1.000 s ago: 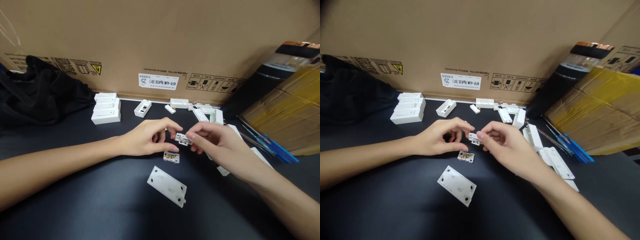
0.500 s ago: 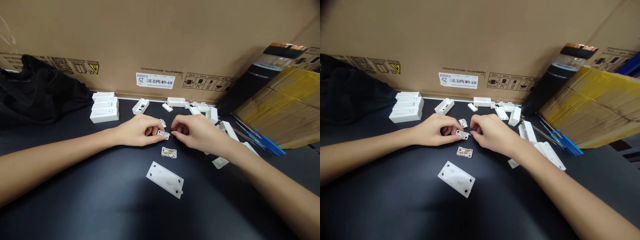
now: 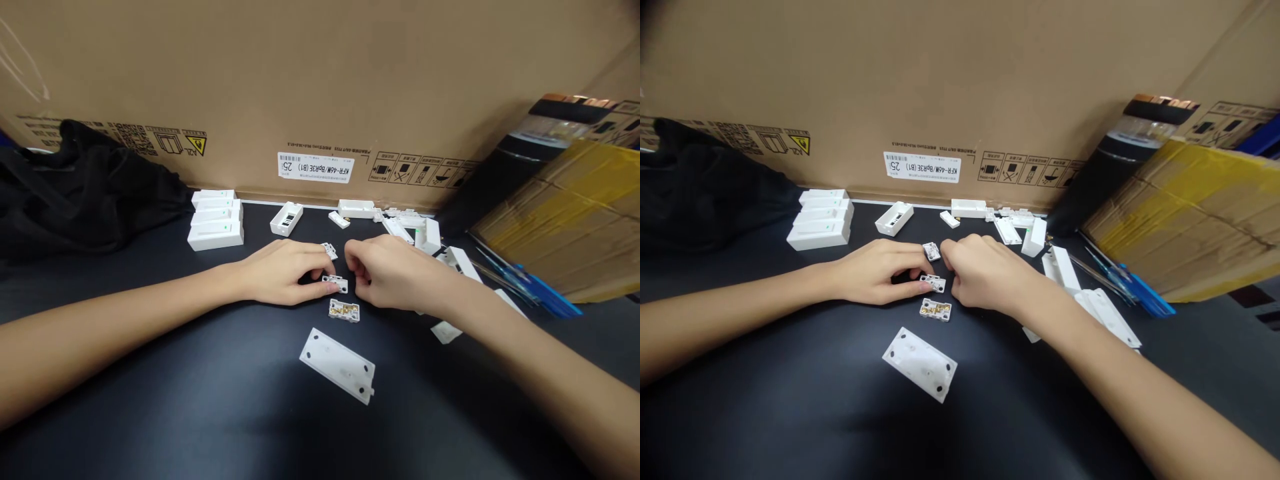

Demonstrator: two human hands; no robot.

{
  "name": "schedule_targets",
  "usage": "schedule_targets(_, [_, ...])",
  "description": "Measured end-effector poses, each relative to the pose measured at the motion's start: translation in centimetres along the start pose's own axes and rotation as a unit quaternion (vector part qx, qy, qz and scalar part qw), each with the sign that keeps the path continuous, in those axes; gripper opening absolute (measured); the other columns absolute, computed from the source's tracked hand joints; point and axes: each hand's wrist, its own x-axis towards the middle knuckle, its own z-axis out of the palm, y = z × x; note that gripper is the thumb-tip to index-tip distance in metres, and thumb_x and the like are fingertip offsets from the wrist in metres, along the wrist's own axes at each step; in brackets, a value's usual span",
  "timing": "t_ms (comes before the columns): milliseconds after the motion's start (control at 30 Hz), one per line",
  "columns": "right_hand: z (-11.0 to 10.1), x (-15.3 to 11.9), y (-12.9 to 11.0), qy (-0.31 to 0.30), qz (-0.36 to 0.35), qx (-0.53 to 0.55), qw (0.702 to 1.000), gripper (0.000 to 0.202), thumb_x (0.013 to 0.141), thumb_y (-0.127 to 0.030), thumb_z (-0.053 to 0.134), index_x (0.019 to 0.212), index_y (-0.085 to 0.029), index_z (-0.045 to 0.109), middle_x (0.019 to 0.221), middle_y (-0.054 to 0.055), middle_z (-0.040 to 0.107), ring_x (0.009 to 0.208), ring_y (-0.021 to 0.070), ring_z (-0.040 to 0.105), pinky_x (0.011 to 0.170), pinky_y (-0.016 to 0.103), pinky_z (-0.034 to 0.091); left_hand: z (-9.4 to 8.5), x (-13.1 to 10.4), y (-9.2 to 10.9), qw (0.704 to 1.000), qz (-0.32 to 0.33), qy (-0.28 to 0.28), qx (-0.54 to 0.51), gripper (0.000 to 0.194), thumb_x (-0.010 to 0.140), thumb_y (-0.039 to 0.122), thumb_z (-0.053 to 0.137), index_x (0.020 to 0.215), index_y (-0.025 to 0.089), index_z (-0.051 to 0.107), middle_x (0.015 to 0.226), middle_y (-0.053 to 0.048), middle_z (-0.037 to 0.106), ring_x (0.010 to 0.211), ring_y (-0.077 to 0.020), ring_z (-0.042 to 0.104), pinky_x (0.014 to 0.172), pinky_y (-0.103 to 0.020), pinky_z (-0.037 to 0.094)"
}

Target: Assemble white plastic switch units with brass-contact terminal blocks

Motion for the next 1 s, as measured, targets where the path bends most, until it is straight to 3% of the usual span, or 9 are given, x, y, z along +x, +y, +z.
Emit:
schedule_targets(167, [-0.5, -1.2, 0.5, 0.063, 0.031, 0.124, 0.99, 0.017, 0.069, -0.016, 0.064, 0.073, -0.024, 0.05, 0.062, -0.004, 0.063, 0.056, 0.0149, 0.059, 0.055, 0.028, 0.041, -0.1, 0.1, 0.0, 1.0, 0.017, -0.002, -0.014, 0.041, 0.097, 0.055, 0.058, 0.113, 0.019, 0.068, 0.095, -0.003, 0.067, 0.077, -0.0149, 0.062, 0.067, -0.026, 0.043])
schedule_targets(400, [-0.3, -2.2, -0.6, 0.117, 0.042, 0.303, 0.945, 0.016, 0.075, -0.022, 0.071, 0.074, -0.025, 0.055, 0.074, -0.001, 0.07, 0.065, 0.0156, 0.065, 0.063, 0.029, 0.054, -0.4, 0.4, -0.1, 0.997, 0.017, -0.002, -0.079, 0.03, 0.099, 0.043, 0.058, 0.106, 0.017, 0.071, 0.092, -0.003, 0.068, 0.068, -0.0115, 0.056, 0.064, -0.025, 0.042])
schedule_targets(600, [0.4, -2.1, -1.4, 0.131, 0.007, 0.343, 0.93, 0.022, 0.077, -0.018, 0.07, 0.07, -0.024, 0.049, 0.08, 0.0, 0.071, 0.07, 0.0152, 0.065, 0.067, 0.029, 0.055, -0.6, 0.3, 0.0, 0.997, 0.031, -0.005, -0.075, 0.021, 0.086, 0.019, 0.062, 0.105, 0.016, 0.07, 0.091, -0.002, 0.068, 0.068, -0.0116, 0.056, 0.065, -0.024, 0.043])
schedule_targets(1000, [1.3, -1.9, -1.6, 0.145, -0.022, 0.33, 0.933, 0.029, 0.079, -0.015, 0.066, 0.071, -0.025, 0.04, 0.082, -0.002, 0.073, 0.07, 0.0146, 0.064, 0.066, 0.028, 0.053, 0.0, 0.5, -0.5, 0.996, 0.045, 0.015, -0.075, 0.018, 0.092, 0.034, 0.067, 0.099, 0.017, 0.071, 0.09, -0.003, 0.069, 0.072, -0.0126, 0.06, 0.065, -0.024, 0.043])
